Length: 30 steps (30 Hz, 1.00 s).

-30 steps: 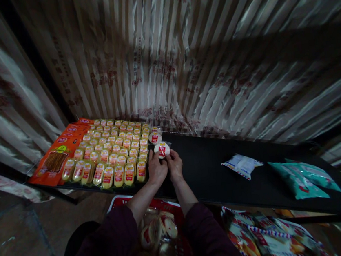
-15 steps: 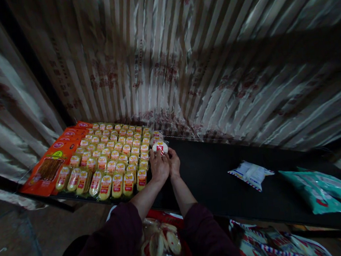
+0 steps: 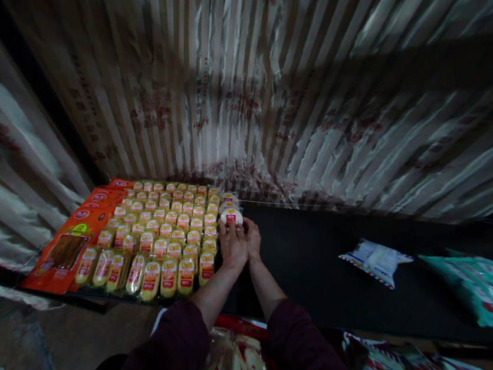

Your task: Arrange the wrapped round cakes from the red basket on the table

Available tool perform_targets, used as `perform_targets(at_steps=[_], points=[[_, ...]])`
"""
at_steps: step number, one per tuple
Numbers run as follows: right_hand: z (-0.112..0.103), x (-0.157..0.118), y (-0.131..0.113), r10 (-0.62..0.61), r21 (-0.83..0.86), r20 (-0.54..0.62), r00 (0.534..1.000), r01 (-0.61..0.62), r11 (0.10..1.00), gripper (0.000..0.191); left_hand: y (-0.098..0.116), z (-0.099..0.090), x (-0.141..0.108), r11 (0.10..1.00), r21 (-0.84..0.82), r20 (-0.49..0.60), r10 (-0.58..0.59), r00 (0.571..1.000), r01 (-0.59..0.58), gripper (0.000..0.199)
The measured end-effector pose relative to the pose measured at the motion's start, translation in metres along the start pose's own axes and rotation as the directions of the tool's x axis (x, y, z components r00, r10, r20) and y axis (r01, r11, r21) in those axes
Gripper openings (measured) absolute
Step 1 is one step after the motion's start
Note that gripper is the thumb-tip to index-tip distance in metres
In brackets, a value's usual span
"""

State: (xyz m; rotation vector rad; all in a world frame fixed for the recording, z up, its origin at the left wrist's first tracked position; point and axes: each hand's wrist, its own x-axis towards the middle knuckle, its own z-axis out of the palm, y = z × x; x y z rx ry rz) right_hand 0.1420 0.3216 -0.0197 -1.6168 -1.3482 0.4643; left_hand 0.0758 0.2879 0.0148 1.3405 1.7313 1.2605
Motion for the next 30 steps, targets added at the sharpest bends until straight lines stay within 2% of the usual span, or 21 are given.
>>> perform_targets(at_steps=[4, 9, 19, 26, 30], points=[[0.0, 0.001, 0.0, -0.025, -0.025, 0.023, 0.999, 0.025, 0.999, 0.041, -0.001, -0.005, 0.001, 0.999, 0.044, 0.039, 0.002, 0.999, -0.003, 0.038], [0.003, 0.002, 0.002, -0.056, -0.041, 0.03, 0.998, 0.057, 0.998, 0.035, 0.009, -0.008, -0.002, 0.987, 0.151, 0.103, 0.045, 0.994, -0.06, 0.042], [0.003, 0.002, 0.001, -0.065, -0.074, 0.035, 0.997, 0.067, 0.995, 0.042, 0.021, -0.018, -0.006, 0.958, 0.259, 0.221, 0.063, 0.973, -0.121, 0.048], [0.003, 0.006, 0.002, -0.105, -0.054, 0.047, 0.993, 0.107, 0.993, 0.04, 0.019, -0.017, -0.007, 0.947, 0.272, 0.209, 0.116, 0.971, -0.171, 0.049], [0.002, 0.006, 0.001, -0.075, -0.075, 0.054, 0.996, 0.079, 0.994, 0.041, 0.016, -0.015, -0.005, 0.952, 0.256, 0.199, 0.115, 0.973, -0.165, 0.048]])
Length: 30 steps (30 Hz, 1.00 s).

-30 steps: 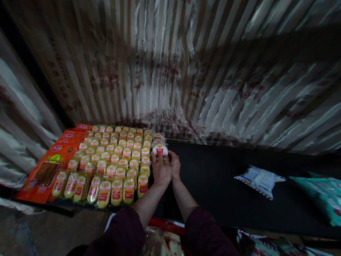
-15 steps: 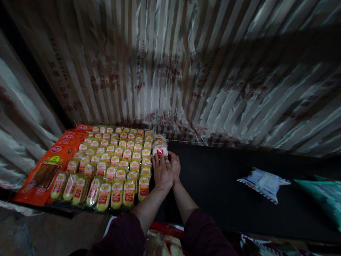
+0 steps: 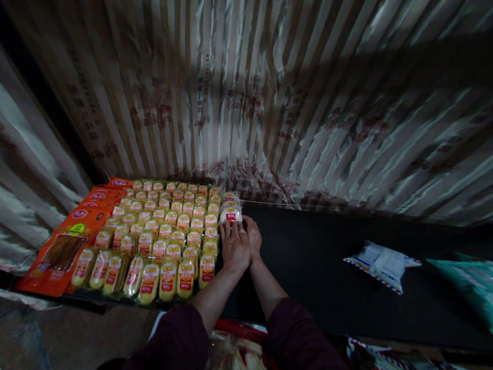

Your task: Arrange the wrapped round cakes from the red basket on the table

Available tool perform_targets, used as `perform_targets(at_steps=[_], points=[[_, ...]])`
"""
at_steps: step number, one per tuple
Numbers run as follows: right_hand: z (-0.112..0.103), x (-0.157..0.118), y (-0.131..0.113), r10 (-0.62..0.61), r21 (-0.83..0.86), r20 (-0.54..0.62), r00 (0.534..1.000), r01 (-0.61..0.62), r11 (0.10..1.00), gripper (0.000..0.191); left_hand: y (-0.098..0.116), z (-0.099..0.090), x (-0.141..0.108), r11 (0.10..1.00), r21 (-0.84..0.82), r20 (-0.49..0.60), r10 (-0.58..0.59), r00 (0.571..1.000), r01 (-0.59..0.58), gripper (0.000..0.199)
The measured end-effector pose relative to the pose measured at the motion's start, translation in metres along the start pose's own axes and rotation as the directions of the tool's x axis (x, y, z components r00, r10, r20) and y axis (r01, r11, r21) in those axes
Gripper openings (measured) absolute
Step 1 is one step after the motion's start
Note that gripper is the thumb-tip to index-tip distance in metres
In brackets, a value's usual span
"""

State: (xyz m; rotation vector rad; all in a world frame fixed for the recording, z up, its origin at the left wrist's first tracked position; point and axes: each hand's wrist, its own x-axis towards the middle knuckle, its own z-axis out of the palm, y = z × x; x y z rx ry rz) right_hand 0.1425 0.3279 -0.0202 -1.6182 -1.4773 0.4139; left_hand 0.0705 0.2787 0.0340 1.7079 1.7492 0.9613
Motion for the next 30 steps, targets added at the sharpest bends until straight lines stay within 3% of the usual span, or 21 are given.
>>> perform_targets(at_steps=[5, 11, 20, 30], points=[[-0.001, -0.002, 0.003, 0.017, 0.053, -0.02, 1.0, -0.016, 0.998, 0.043, -0.004, 0.001, -0.002, 1.0, -0.03, -0.005, 0.006, 1.0, -0.006, 0.048], [-0.003, -0.006, 0.009, 0.037, 0.073, 0.011, 0.999, -0.038, 0.997, 0.047, -0.005, 0.0, -0.007, 0.995, -0.057, 0.013, -0.083, 0.996, 0.083, 0.053], [-0.008, -0.016, 0.003, 0.028, 0.058, -0.033, 0.999, -0.026, 0.998, 0.046, -0.005, -0.005, -0.01, 0.997, -0.075, 0.008, -0.029, 1.0, 0.03, 0.05], [-0.02, -0.038, -0.006, 0.053, 0.033, -0.017, 0.998, -0.053, 0.998, 0.046, -0.005, -0.006, -0.029, 0.996, -0.06, -0.016, -0.061, 0.998, 0.06, 0.048]])
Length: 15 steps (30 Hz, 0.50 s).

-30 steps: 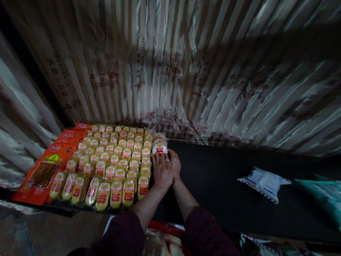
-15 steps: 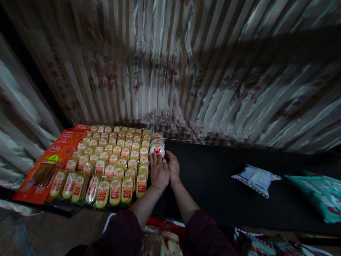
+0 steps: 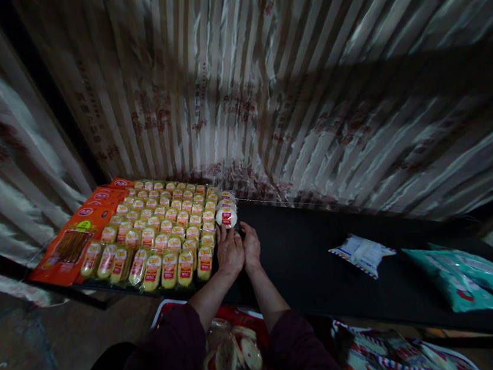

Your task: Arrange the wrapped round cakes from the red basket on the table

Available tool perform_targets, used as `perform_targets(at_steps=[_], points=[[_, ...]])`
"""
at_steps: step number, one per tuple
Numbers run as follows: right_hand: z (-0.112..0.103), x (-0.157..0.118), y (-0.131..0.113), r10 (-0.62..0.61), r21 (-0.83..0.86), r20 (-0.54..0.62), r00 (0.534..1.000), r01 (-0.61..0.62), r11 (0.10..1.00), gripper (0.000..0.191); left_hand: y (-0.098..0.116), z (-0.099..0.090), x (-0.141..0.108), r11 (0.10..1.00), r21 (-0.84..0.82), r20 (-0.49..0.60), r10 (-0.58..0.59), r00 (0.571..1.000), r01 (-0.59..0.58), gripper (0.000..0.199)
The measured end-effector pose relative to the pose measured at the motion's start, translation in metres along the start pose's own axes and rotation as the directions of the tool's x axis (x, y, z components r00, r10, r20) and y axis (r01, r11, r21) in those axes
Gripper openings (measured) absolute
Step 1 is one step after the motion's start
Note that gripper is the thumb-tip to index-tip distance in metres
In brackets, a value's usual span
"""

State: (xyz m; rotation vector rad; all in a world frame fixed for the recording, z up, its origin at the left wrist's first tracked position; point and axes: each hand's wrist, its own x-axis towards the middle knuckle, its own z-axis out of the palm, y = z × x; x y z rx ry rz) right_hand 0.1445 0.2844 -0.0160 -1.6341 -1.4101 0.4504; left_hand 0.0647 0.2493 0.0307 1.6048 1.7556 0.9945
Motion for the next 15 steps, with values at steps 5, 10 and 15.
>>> perform_targets(at_steps=[5, 10, 15], points=[[-0.008, -0.018, -0.006, 0.008, 0.009, 0.014, 1.0, -0.008, 1.0, 0.041, 0.002, -0.005, -0.019, 1.0, 0.014, 0.004, 0.004, 1.0, -0.004, 0.049], [-0.025, -0.049, -0.017, -0.032, 0.023, 0.086, 0.996, 0.03, 0.999, 0.038, 0.004, -0.014, -0.053, 0.999, -0.032, 0.037, -0.027, 0.999, 0.028, 0.048], [-0.041, -0.096, -0.031, -0.082, 0.056, 0.127, 0.988, 0.076, 0.996, 0.036, -0.004, -0.024, -0.098, 0.986, -0.162, 0.018, -0.035, 0.999, 0.037, 0.042]])
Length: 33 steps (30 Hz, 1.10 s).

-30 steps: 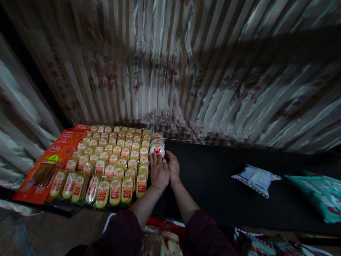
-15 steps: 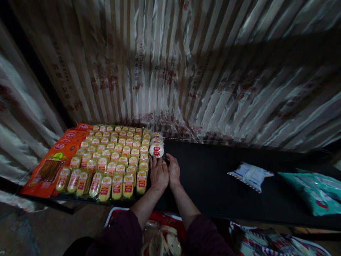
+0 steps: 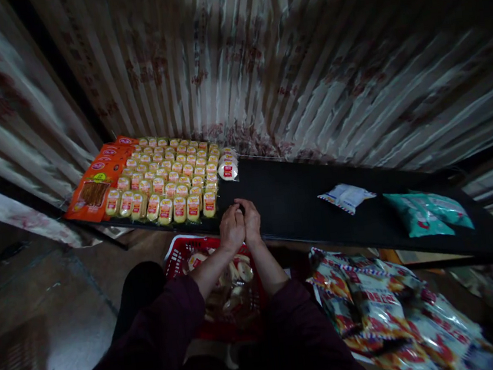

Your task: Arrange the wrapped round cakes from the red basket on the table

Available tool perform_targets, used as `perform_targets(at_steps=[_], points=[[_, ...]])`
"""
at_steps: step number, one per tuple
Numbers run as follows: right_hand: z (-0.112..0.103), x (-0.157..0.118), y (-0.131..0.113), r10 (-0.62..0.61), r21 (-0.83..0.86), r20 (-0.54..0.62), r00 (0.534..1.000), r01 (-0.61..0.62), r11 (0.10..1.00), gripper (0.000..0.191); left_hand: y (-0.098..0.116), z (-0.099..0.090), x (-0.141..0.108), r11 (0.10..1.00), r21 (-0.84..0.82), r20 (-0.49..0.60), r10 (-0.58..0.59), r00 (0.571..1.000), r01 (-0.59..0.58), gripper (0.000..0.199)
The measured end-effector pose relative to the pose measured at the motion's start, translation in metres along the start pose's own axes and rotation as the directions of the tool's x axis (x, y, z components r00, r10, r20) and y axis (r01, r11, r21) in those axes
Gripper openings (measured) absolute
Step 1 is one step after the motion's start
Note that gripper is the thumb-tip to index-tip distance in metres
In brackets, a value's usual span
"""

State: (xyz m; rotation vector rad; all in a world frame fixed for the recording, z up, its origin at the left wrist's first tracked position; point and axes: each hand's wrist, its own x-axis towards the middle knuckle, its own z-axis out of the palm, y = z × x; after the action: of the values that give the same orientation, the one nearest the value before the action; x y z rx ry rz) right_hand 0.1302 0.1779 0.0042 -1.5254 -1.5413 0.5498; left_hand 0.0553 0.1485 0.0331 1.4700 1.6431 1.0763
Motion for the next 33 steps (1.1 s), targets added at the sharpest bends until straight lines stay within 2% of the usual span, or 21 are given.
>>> perform_targets(at_steps=[4, 10, 12, 14, 18, 21, 23, 27, 30, 33], points=[[-0.004, -0.042, -0.013, 0.006, 0.013, -0.017, 1.0, -0.006, 1.0, 0.037, -0.008, -0.012, -0.037, 0.996, -0.076, -0.017, 0.034, 0.999, -0.036, 0.039], [-0.006, -0.094, -0.021, 0.034, 0.076, -0.036, 0.999, -0.031, 0.997, 0.038, -0.019, -0.028, -0.085, 0.995, -0.088, 0.007, 0.057, 0.998, -0.056, 0.037], [0.0, -0.116, -0.016, 0.087, 0.085, -0.001, 0.996, -0.087, 0.993, 0.037, -0.03, -0.029, -0.1, 0.999, -0.046, 0.043, 0.003, 0.999, -0.001, 0.035], [0.008, -0.142, -0.006, 0.166, 0.071, 0.047, 0.985, -0.169, 0.983, 0.035, -0.046, -0.03, -0.115, 0.994, 0.048, 0.107, -0.102, 0.989, 0.097, 0.033], [0.027, -0.195, 0.017, 0.254, -0.019, 0.186, 0.949, -0.255, 0.967, 0.032, -0.087, -0.038, -0.137, 0.917, 0.321, 0.277, -0.33, 0.902, 0.237, 0.028], [0.033, -0.221, 0.03, 0.304, -0.228, 0.245, 0.921, -0.25, 0.941, 0.033, -0.116, -0.051, -0.146, 0.866, 0.473, 0.362, -0.36, 0.86, 0.163, 0.026], [0.034, -0.229, 0.035, 0.3, -0.309, 0.267, 0.916, -0.213, 0.927, 0.032, -0.131, -0.061, -0.15, 0.858, 0.509, 0.415, -0.315, 0.854, 0.069, 0.026], [0.031, -0.237, 0.037, 0.234, -0.315, 0.28, 0.931, -0.141, 0.938, 0.031, -0.15, -0.07, -0.16, 0.878, 0.45, 0.523, -0.107, 0.846, -0.167, 0.032], [0.03, -0.241, 0.032, 0.196, -0.285, 0.295, 0.935, -0.11, 0.952, 0.033, -0.156, -0.069, -0.17, 0.875, 0.423, 0.544, -0.037, 0.838, -0.236, 0.035], [0.033, -0.246, 0.028, 0.208, -0.248, 0.341, 0.917, -0.126, 0.96, 0.034, -0.158, -0.068, -0.177, 0.869, 0.41, 0.581, -0.015, 0.814, -0.277, 0.036]])
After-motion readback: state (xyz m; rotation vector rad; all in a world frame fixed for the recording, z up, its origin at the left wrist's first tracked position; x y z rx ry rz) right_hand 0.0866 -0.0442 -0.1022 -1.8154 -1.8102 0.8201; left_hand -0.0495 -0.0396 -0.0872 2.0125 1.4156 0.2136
